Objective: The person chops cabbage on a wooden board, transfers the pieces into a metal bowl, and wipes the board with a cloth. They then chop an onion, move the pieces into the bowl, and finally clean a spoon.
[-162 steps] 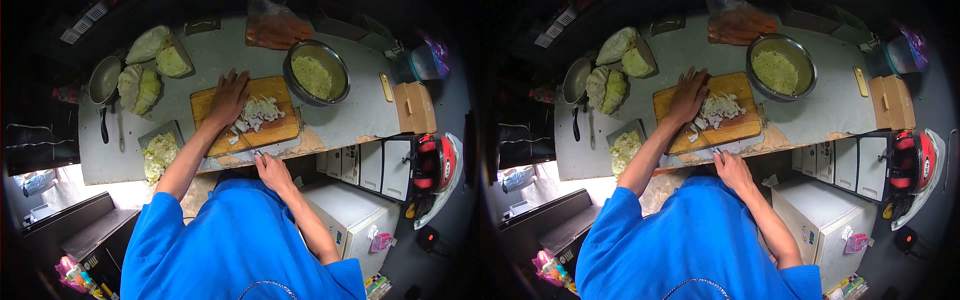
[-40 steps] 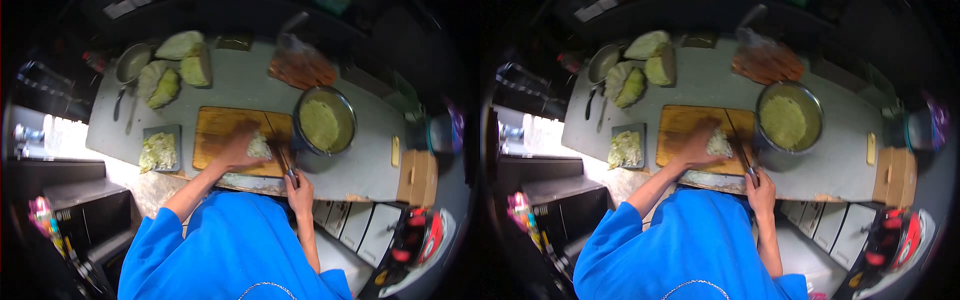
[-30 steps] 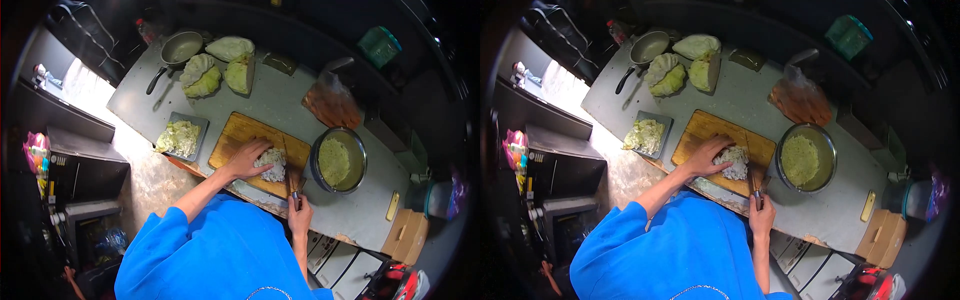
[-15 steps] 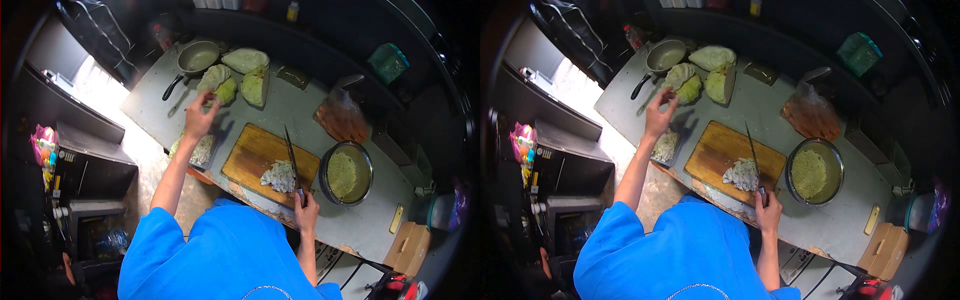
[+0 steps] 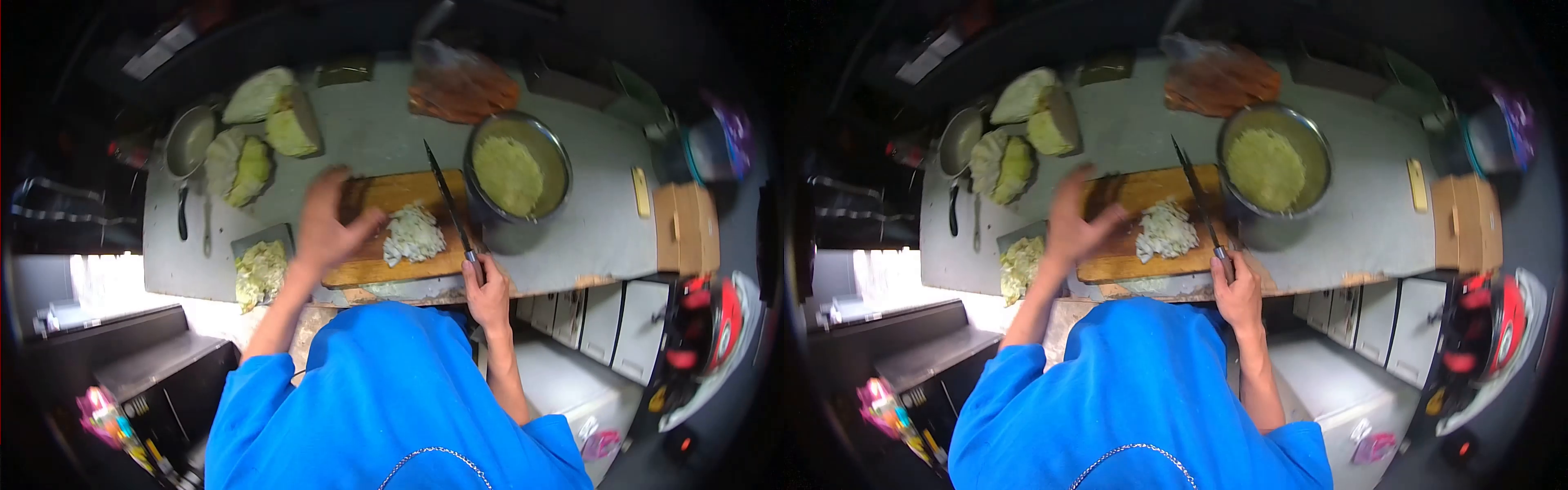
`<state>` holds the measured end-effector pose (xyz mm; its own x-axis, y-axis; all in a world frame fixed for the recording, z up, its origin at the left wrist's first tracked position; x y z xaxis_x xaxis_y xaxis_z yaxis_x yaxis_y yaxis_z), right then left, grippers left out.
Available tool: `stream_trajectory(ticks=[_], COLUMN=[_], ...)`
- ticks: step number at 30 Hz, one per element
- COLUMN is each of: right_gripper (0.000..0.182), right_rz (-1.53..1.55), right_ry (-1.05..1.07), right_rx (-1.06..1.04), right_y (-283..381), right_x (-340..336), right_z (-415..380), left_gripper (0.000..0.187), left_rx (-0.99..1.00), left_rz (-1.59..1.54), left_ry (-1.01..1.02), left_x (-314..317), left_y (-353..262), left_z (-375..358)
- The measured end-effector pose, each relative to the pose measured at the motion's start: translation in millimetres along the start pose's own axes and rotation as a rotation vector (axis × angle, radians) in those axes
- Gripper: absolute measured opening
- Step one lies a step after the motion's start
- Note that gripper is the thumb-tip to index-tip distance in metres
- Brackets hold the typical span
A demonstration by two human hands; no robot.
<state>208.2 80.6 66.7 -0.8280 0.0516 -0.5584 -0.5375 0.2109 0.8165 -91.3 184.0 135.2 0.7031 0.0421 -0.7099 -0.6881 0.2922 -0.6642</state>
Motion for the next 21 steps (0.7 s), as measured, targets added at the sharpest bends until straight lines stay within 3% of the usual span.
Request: stream_trajectory(ticks=[3, 6, 10, 11, 15, 17, 21], right_gripper=[0.027, 0.029, 0.031, 0.030, 0.031, 0.028, 0.026], right_rz=[0.041, 0.062, -0.001, -0.022, -0.007, 0.137, 0.116], right_ry=[-0.018, -0.044, -0.127, -0.163, -0.234, -0.098, -0.084], right_rx=[0.049, 0.081, 0.106, 0.098, 0.055, 0.195, 0.216], right_y=[-11, -13, -30, -32, -29, -39, -29], right_x=[3, 8, 15, 16, 20, 38, 38], right_z=[-27, -50, -69, -71, -77, -79, -79], left_gripper=[0.106, 0.112, 0.090, 0.077, 0.073, 0.068, 0.060], left_rx=[0.156, 0.142, 0.240, 0.279, 0.391, 0.513, 0.516], left_rz=[0.181, 0.237, 0.141, 0.049, -0.018, 0.033, -0.081], left_ry=[0.213, 0.295, 0.300, 0.310, 0.356, 0.363, 0.393], left_x=[102, 144, 167, 170, 172, 169, 170], left_y=[-37, -34, -25, -24, -35, -46, -37], left_z=[-29, -31, -24, -24, -17, -18, -23])
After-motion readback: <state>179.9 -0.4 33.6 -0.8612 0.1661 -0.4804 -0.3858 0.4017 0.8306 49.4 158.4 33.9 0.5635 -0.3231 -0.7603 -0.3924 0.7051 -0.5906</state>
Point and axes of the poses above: each hand's wrist, its own z-axis towards the middle knuckle, its own x-axis out of the palm, y = z × x, the point moved 10 cm from there along z, towards the middle knuckle, and after that the axes turned 4 degrees about y, right-handed, at the moved point
